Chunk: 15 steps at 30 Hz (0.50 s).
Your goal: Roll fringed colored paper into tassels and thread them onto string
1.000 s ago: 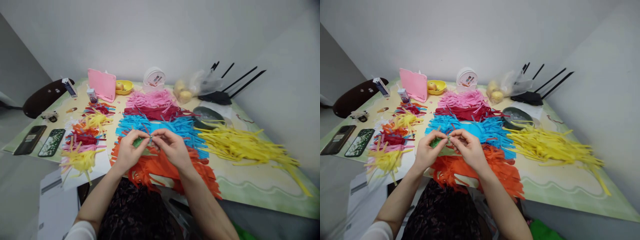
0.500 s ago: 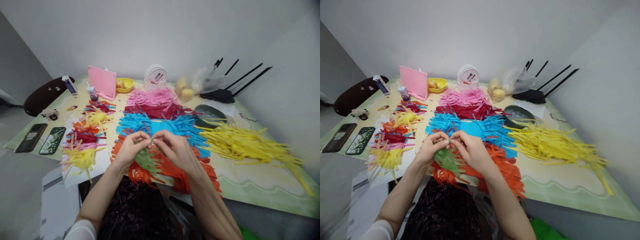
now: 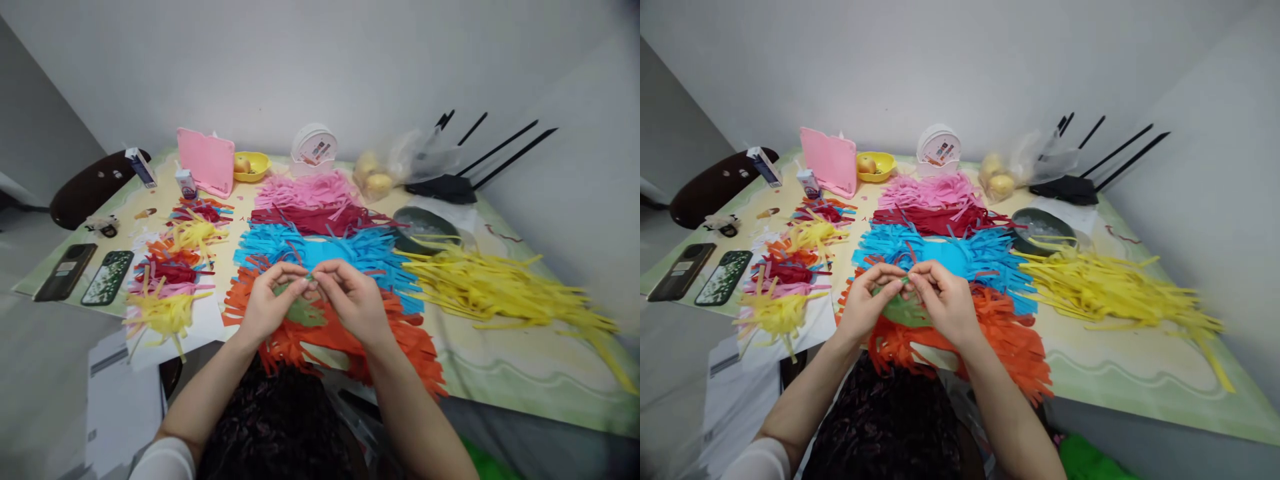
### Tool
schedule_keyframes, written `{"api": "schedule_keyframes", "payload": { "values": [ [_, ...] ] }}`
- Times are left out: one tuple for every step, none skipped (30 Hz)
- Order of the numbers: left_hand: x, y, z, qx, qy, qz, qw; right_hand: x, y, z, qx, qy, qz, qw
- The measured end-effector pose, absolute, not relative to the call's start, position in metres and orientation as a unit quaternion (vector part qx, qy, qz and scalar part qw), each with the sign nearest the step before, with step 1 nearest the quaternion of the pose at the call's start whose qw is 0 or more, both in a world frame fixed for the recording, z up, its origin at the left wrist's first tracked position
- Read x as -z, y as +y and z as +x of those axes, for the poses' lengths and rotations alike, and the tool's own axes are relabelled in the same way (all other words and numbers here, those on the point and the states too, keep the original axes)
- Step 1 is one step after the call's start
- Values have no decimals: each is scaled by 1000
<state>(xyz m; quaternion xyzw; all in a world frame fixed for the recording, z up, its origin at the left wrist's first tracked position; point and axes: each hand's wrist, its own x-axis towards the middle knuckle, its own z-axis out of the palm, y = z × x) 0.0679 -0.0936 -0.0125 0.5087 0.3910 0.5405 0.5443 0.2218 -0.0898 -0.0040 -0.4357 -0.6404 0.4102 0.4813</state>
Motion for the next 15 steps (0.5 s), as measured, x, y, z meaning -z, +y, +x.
{"api": "schedule_keyframes", "payload": {
  "values": [
    [12,-93,67,-534,395,504,552,4,-90,221,-405,-639,-438,485],
    [12,-93,67,-534,400,504,549,4,-90,220,-405,-636,-438,490],
    [12,-93,67,-539,405,507,537,4,-90,219,-409,-630,-436,496],
    [12,-94,68,-546,411,514,518,4,-90,217,-418,-620,-434,502],
    [12,-95,68,-554,418,524,493,5,-91,216,-432,-607,-430,510],
    [12,-96,69,-563,425,537,463,6,-91,214,-448,-592,-426,517],
    [12,-98,70,-570,433,550,430,7,-91,212,-464,-578,-421,523],
    [13,-99,71,-574,440,563,401,8,-91,211,-478,-565,-417,528],
    [13,-101,72,-575,445,572,380,9,-91,210,-487,-555,-414,532],
    [13,-102,73,-576,448,574,372,10,-91,210,-489,-548,-414,537],
    [13,-102,73,-578,447,568,379,10,-91,210,-487,-546,-416,540],
    [13,-103,74,-579,443,556,399,10,-91,211,-486,-545,-418,540],
    [13,-102,74,-581,436,539,426,10,-91,212,-486,-545,-419,539],
    [13,-102,73,-583,427,522,454,9,-91,213,-488,-545,-419,538],
    [13,-101,73,-585,417,506,478,9,-91,214,-491,-545,-419,535]
  ]
}}
